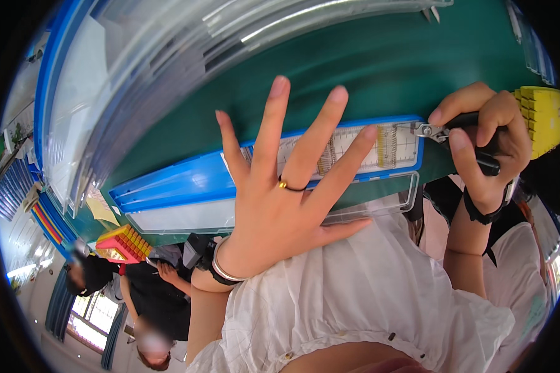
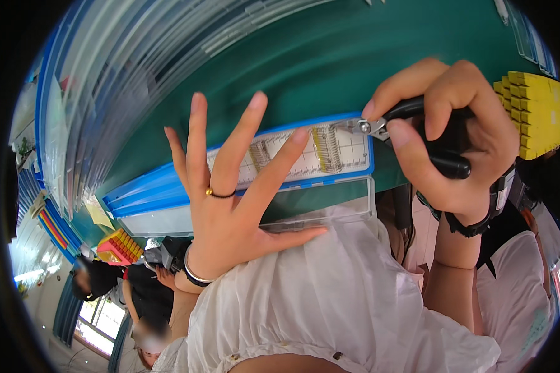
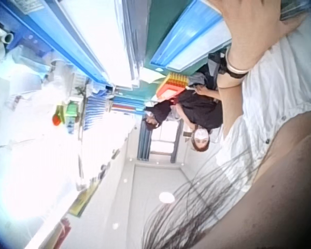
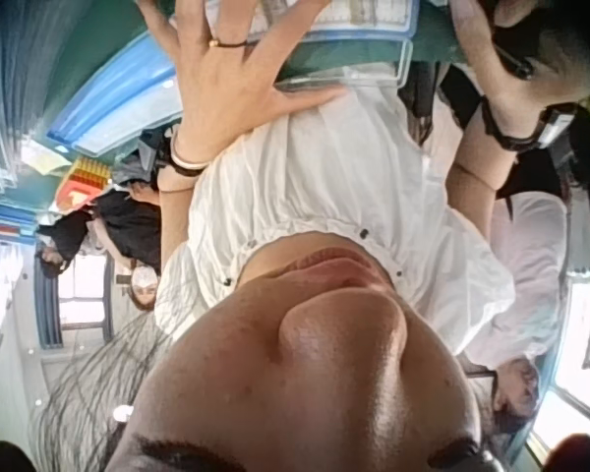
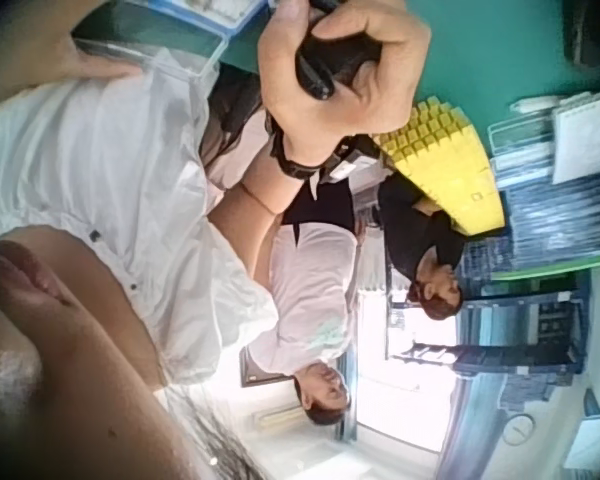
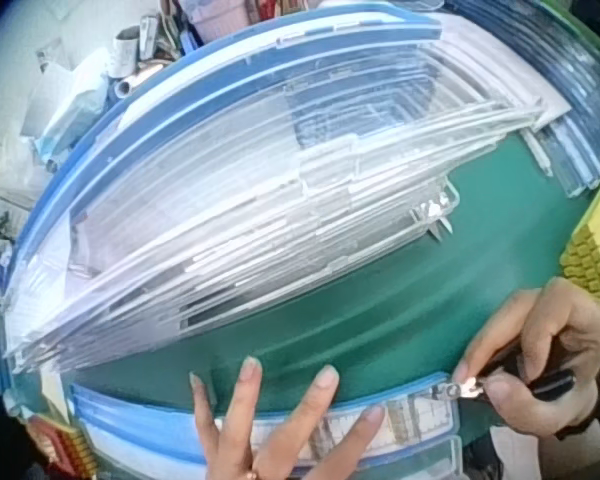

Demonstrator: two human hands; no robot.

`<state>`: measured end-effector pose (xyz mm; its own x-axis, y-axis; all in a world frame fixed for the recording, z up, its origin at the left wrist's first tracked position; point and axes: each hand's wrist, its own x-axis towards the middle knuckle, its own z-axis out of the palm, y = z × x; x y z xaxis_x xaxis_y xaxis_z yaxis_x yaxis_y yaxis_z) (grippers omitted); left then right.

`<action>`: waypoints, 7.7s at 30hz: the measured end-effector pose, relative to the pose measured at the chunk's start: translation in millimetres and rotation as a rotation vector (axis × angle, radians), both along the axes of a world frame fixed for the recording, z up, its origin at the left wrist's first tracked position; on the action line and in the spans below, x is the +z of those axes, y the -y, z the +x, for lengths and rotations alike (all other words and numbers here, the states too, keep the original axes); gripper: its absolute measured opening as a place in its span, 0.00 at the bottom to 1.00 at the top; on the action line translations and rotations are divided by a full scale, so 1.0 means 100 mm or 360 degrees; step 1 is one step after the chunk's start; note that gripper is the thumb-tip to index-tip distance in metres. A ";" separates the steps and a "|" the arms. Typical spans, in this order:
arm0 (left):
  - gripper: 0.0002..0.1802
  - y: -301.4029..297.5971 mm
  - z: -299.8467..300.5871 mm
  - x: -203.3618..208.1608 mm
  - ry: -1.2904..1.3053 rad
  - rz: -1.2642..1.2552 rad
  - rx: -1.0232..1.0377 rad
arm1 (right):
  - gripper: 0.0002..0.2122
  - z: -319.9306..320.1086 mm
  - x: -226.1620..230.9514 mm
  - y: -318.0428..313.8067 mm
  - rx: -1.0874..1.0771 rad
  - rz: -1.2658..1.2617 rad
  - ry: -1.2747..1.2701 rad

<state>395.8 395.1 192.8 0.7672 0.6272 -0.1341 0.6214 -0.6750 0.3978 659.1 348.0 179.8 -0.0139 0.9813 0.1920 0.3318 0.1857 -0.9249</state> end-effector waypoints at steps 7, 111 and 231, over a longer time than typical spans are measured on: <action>0.51 0.00 -0.03 -0.01 0.0114 0.0008 -0.0039 | 0.13 -0.02 -0.03 0.00 -0.0082 0.0016 -0.0182; 0.42 0.46 -2.29 0.09 -0.0150 0.0389 0.1404 | 0.08 -0.34 1.76 -1.81 -0.0062 0.0528 0.1468; 0.35 0.18 -1.32 -0.07 0.1571 -0.1298 0.1071 | 0.13 -0.75 0.28 0.35 -0.0449 0.0143 0.0786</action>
<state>263.7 377.3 186.3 0.3522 0.9087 -0.2240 -0.0266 0.2489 0.9682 583.8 313.2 207.9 0.1370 0.9401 0.3121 0.7686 0.0979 -0.6322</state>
